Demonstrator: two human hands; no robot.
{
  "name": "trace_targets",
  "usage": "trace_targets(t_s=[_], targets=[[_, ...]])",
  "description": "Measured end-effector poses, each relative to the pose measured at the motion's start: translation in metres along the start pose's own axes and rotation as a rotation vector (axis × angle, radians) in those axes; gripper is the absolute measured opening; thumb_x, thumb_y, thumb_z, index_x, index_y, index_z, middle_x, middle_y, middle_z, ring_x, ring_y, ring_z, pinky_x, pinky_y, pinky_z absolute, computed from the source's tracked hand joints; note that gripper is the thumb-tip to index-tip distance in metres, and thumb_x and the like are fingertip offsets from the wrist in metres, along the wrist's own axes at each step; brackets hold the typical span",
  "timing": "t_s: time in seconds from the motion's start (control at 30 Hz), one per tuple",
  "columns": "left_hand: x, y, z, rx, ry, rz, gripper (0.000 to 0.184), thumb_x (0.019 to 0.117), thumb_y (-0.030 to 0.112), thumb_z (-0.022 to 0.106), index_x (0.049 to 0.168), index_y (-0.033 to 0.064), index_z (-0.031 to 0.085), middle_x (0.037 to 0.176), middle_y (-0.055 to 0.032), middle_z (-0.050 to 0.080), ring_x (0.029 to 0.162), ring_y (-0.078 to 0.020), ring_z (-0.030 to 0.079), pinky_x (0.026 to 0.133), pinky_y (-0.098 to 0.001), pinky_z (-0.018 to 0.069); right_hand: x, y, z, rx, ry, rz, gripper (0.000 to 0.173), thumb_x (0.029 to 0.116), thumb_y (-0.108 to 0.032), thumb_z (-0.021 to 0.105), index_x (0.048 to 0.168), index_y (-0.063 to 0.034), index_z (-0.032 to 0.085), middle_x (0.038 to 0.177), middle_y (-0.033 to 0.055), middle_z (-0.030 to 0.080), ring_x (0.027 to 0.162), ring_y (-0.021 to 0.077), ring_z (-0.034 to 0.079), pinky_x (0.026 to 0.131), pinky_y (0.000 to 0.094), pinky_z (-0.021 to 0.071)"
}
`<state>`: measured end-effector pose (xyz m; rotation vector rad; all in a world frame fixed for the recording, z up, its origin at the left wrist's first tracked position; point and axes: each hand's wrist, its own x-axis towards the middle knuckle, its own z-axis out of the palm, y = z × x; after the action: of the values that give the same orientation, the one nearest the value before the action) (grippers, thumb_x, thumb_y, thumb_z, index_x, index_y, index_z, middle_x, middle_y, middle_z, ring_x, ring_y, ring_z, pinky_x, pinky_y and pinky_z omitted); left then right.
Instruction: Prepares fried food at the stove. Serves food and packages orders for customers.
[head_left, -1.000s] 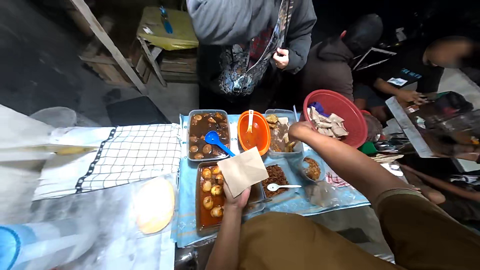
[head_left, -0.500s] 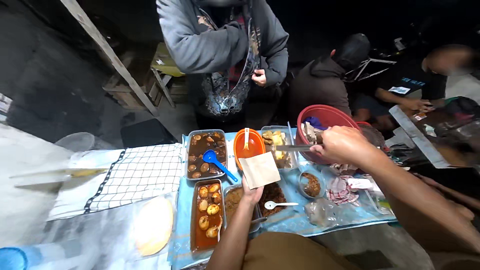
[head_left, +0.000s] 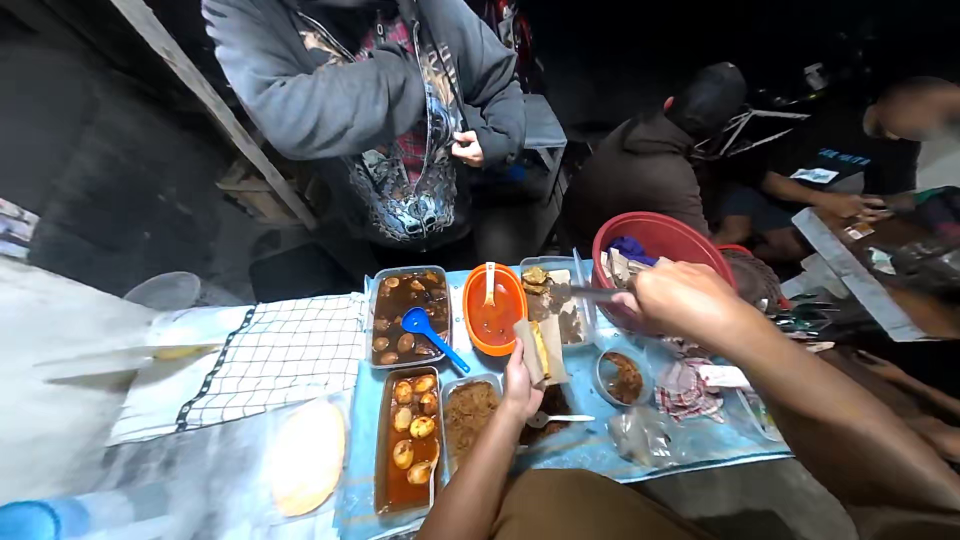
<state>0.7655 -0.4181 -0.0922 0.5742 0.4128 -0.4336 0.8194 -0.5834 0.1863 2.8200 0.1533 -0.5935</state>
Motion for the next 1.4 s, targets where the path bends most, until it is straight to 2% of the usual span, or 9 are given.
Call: trace_targets(t_s=[0.13,0.23,0.3,0.47,0.57,0.8,1.07,1.3,1.4], targets=[[-0.052,0.006,-0.019,0.043,-0.056,-0.084,0.064,0.1101,0.053,0.018,0.140,0.0090,0.053,0.118,-0.0143,0.070,0.103,-0.0247,0.070,0.087,-0.0439,0.0597,0.090,-0.030,0.066,0.110,0.152,0.016,0.024,0.1009,-0.013,0.056,0.116,0.0045,0.064,0.107,0.0262,0.068,0.096,0.0458,0.068,0.077,0.0619,0.0549],[-0.088,0.013,-0.038,-0.041,-0.055,-0.056,0.061,0.1107,0.050,0.016,0.134,0.0107,0.057,0.111,-0.0109,0.072,0.097,-0.0199,0.072,0.080,-0.0380,0.0616,0.134,-0.056,0.111,0.072,0.078,-0.031,0.033,0.1006,-0.001,0.047,0.131,0.0080,0.056,0.125,0.0293,0.062,0.103,0.0475,0.067,0.082,0.0621,0.0552],[-0.103,0.018,-0.051,-0.107,-0.020,-0.012,0.061,0.1107,0.050,0.017,0.132,0.0106,0.059,0.110,-0.0113,0.073,0.096,-0.0205,0.072,0.079,-0.0387,0.0622,0.146,-0.068,0.123,0.043,0.046,-0.008,0.034,0.1020,0.000,0.043,0.133,0.0096,0.053,0.130,0.0303,0.059,0.108,0.0476,0.066,0.084,0.0598,0.0555],[-0.123,0.034,-0.082,-0.223,0.098,0.127,0.059,0.1101,0.051,0.021,0.138,0.0121,0.056,0.119,-0.0134,0.071,0.106,-0.0251,0.071,0.085,-0.0468,0.0615,0.166,-0.068,0.136,0.024,0.079,0.022,0.033,0.1023,0.000,0.043,0.132,0.0090,0.053,0.133,0.0283,0.058,0.113,0.0463,0.065,0.083,0.0579,0.0560],[-0.119,0.042,-0.090,-0.221,0.122,0.170,0.059,0.1099,0.052,0.023,0.138,0.0128,0.056,0.121,-0.0133,0.070,0.107,-0.0249,0.070,0.087,-0.0473,0.0611,0.167,-0.061,0.135,-0.020,0.131,0.028,0.030,0.1020,0.000,0.042,0.127,0.0088,0.057,0.127,0.0272,0.062,0.107,0.0451,0.067,0.080,0.0569,0.0558],[-0.076,0.060,-0.059,-0.085,-0.008,0.196,0.058,0.1112,0.048,0.020,0.136,0.0097,0.056,0.119,-0.0129,0.071,0.106,-0.0222,0.071,0.087,-0.0431,0.0614,0.175,-0.040,0.146,-0.023,0.230,-0.017,0.027,0.1003,0.002,0.044,0.120,0.0073,0.061,0.118,0.0252,0.066,0.102,0.0439,0.068,0.075,0.0566,0.0558],[-0.048,0.060,-0.025,-0.049,-0.098,0.135,0.061,0.1110,0.050,0.018,0.135,0.0094,0.057,0.116,-0.0134,0.071,0.103,-0.0222,0.072,0.084,-0.0410,0.0618,0.167,-0.020,0.143,0.137,0.197,0.088,0.028,0.0988,-0.013,0.053,0.119,0.0008,0.067,0.118,0.0223,0.069,0.106,0.0414,0.069,0.082,0.0607,0.0538],[-0.059,0.042,-0.026,-0.074,-0.048,0.086,0.061,0.1107,0.051,0.019,0.134,0.0096,0.057,0.116,-0.0124,0.071,0.104,-0.0216,0.071,0.086,-0.0413,0.0609,0.166,-0.022,0.149,0.055,0.257,0.072,0.026,0.0983,-0.001,0.046,0.115,0.0058,0.065,0.114,0.0244,0.069,0.101,0.0424,0.069,0.077,0.0569,0.0548],[-0.060,0.036,-0.028,-0.126,0.047,0.087,0.061,0.1105,0.051,0.016,0.134,0.0110,0.056,0.116,-0.0124,0.071,0.105,-0.0225,0.070,0.087,-0.0444,0.0601,0.163,-0.017,0.147,0.059,0.357,0.070,0.024,0.0987,-0.004,0.046,0.106,0.0049,0.068,0.104,0.0230,0.071,0.094,0.0408,0.071,0.074,0.0559,0.0553]])
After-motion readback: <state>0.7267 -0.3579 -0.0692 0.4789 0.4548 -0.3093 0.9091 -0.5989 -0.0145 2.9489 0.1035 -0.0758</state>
